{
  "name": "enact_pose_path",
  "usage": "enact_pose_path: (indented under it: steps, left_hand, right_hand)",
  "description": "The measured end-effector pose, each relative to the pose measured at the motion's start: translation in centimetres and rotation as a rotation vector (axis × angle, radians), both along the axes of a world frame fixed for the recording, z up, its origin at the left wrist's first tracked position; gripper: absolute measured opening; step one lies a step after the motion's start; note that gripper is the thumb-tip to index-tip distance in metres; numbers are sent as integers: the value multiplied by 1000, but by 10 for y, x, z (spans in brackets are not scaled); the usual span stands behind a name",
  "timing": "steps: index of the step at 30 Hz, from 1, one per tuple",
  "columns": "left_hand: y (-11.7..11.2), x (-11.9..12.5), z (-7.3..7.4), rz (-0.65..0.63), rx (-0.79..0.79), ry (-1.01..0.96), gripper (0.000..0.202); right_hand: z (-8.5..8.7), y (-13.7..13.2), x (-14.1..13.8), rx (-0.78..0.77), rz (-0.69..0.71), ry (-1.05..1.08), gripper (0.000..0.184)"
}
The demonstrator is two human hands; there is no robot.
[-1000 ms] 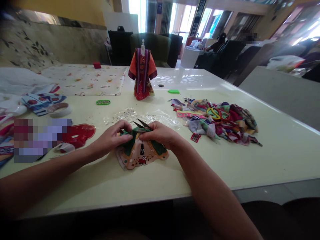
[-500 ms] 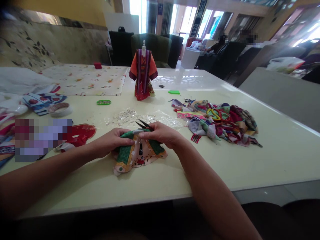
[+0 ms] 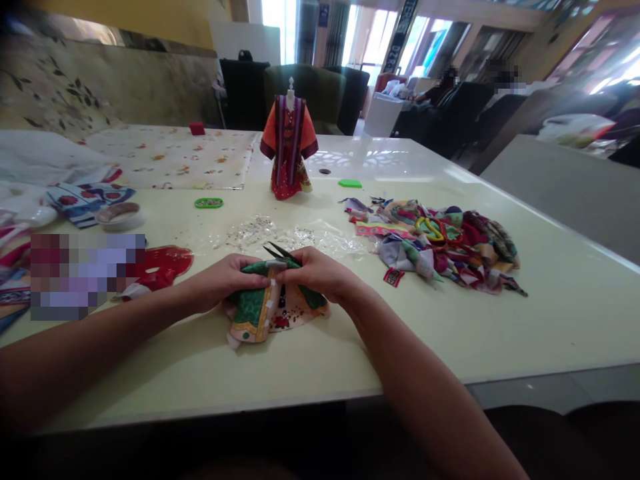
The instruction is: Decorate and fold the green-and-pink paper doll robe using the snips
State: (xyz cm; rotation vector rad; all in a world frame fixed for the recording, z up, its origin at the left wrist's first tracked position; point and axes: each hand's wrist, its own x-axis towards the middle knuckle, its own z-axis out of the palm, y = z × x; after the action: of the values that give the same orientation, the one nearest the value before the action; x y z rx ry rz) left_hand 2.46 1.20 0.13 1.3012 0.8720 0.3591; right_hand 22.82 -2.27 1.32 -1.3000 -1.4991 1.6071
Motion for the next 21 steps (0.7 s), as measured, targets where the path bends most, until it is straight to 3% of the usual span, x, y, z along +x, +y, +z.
enact_pose_path:
  steps: [2,6,9,12,15,18,21]
  left_hand:
    - [0,0,2,37,-25,38,25]
    - [0,1,2,68,-38,89,25]
    - [1,1,0,80,-14,111,25]
    - [1,2,-2,105,-18,134,24]
    - [0,2,-3,114,-35,107,22]
    - [1,2,-5,111,-34,53,19]
    - [3,1,-7,101,-19,32,18]
  right_hand:
    - [3,0,2,95,-80,-27,25]
    - [8,0,4,453,-348,-225,18]
    - [9,-1,5,705,-430,-392,11]
    - [12,-5,4,842,-509,-393,11]
    - [15,-11,-1,783,-407,-319,13]
    - [11,-14,-10,487,-125,-261,16]
    - [3,-14,-18,274,-37,-254,15]
